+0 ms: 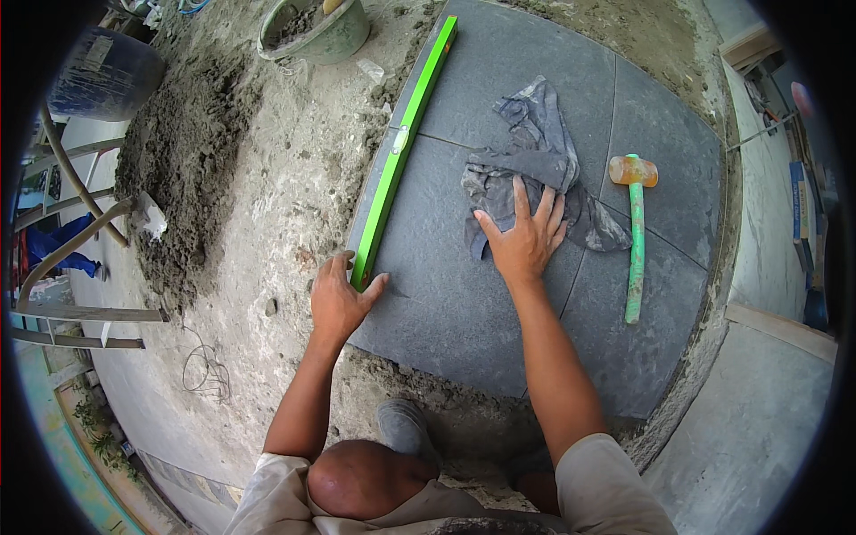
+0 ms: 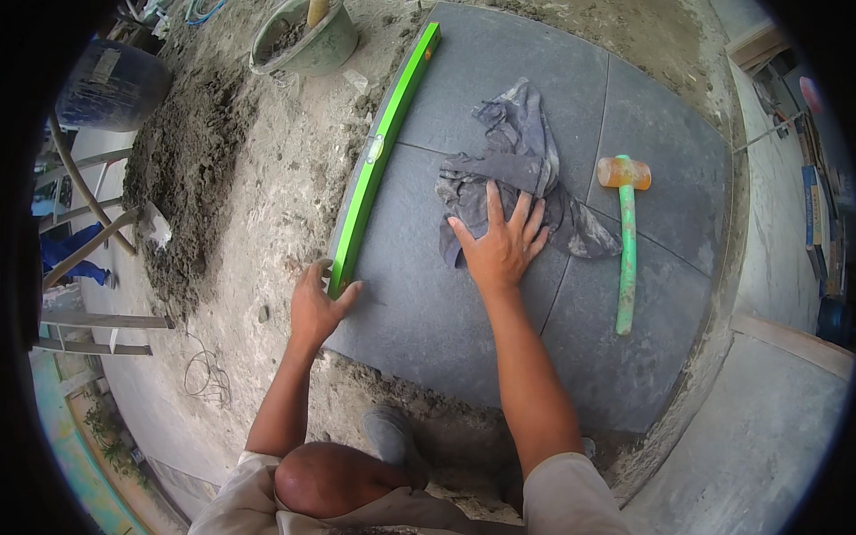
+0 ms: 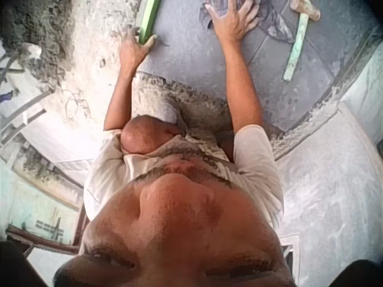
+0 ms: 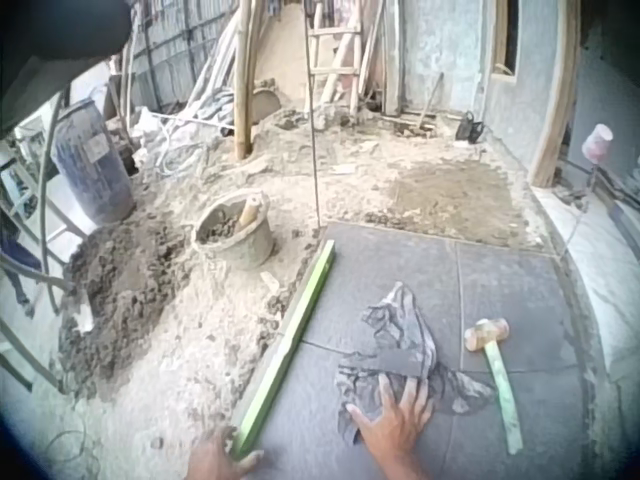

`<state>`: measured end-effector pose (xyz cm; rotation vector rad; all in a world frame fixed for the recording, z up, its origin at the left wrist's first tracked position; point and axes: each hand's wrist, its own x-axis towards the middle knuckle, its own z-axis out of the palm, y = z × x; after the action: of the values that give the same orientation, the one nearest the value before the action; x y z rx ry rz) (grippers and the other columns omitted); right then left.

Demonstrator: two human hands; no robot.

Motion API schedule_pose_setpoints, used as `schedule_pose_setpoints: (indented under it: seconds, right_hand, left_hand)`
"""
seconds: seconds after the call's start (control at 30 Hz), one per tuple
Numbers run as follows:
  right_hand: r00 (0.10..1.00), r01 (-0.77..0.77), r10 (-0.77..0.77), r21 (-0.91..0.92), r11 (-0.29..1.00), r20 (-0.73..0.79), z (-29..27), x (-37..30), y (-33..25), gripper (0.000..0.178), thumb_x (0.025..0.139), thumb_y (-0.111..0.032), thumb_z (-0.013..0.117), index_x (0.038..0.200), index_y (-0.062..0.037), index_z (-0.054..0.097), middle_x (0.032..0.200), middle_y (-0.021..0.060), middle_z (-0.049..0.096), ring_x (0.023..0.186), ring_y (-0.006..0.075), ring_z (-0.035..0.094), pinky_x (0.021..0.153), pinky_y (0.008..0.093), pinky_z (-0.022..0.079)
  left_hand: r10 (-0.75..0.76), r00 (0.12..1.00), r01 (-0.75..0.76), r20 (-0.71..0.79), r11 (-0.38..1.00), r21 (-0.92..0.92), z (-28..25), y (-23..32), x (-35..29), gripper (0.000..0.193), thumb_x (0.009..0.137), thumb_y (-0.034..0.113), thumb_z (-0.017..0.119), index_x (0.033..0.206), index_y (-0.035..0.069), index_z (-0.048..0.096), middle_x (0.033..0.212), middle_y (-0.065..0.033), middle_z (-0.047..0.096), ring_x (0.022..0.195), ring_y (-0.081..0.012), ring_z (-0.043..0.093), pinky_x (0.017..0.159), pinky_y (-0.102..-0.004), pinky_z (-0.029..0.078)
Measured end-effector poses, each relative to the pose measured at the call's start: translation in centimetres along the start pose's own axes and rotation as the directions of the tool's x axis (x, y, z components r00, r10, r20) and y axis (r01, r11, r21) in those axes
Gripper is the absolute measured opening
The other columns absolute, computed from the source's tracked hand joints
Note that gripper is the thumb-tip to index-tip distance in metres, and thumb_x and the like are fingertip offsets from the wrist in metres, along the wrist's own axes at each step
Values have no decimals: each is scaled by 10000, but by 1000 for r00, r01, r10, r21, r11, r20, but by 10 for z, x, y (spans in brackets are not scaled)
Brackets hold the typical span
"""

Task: The person installs floor tiles by tapping them with a mallet, checking alignment with a spirit level, spreading mortar with a trowel, and wiping the tiles with a cloth.

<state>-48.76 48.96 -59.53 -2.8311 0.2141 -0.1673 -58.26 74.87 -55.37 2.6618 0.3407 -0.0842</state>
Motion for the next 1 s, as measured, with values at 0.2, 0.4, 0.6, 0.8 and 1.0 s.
schedule_pose_setpoints:
  seconds: [0.2, 0.4, 0.6, 0.8, 1.0]
  right_hand:
    - [997, 30, -33, -41, 999, -74, 9, -4, 4, 836, 730, -669, 713, 1434, -311, 441, 1508, 193, 301, 1421, 459, 235, 1084, 678, 220]
    - [997, 26, -31, -72, 997, -69, 10, -3, 4, 851, 732, -619, 745, 1446, -290, 419, 1521, 191, 294, 1419, 435, 254, 1075, 654, 248]
    - [991, 46, -55, -75, 996, -119, 17, -4, 7, 840, 707, -636, 750, 1418, -304, 446, 1482, 205, 331, 1388, 461, 289, 1044, 674, 268]
    - [986, 69, -78, -69, 995, -148, 18, -2, 7, 849, 697, -626, 764, 1412, -291, 450, 1472, 222, 335, 1379, 469, 303, 1028, 687, 273]
    - [983, 79, -90, -75, 994, -157, 18, -2, 7, 855, 690, -620, 772, 1410, -283, 457, 1460, 222, 351, 1369, 469, 317, 1020, 685, 283]
  left_hand:
    - [-64, 997, 64, 38, 998, -10, 17, -10, -12, 338, 816, 221, 723, 1013, -29, 608, 953, -236, 625, 867, -424, 629, 752, -482, 516]
    - [-106, 994, 105, -24, 993, -54, 27, -14, -22, 274, 831, 184, 704, 999, -18, 626, 916, -231, 625, 822, -419, 627, 721, -486, 511]
    - [-76, 992, 66, -101, 994, -91, 24, -11, -25, 190, 830, 125, 708, 894, -31, 620, 792, -222, 608, 698, -388, 603, 643, -457, 477]
    - [-83, 991, 73, -106, 993, -92, 21, -10, -23, 190, 826, 128, 716, 889, -23, 619, 778, -221, 615, 667, -390, 604, 621, -454, 475]
    - [-100, 991, 91, -88, 991, -98, 21, -11, -23, 190, 825, 127, 717, 900, -22, 627, 779, -222, 617, 676, -393, 610, 627, -455, 480]
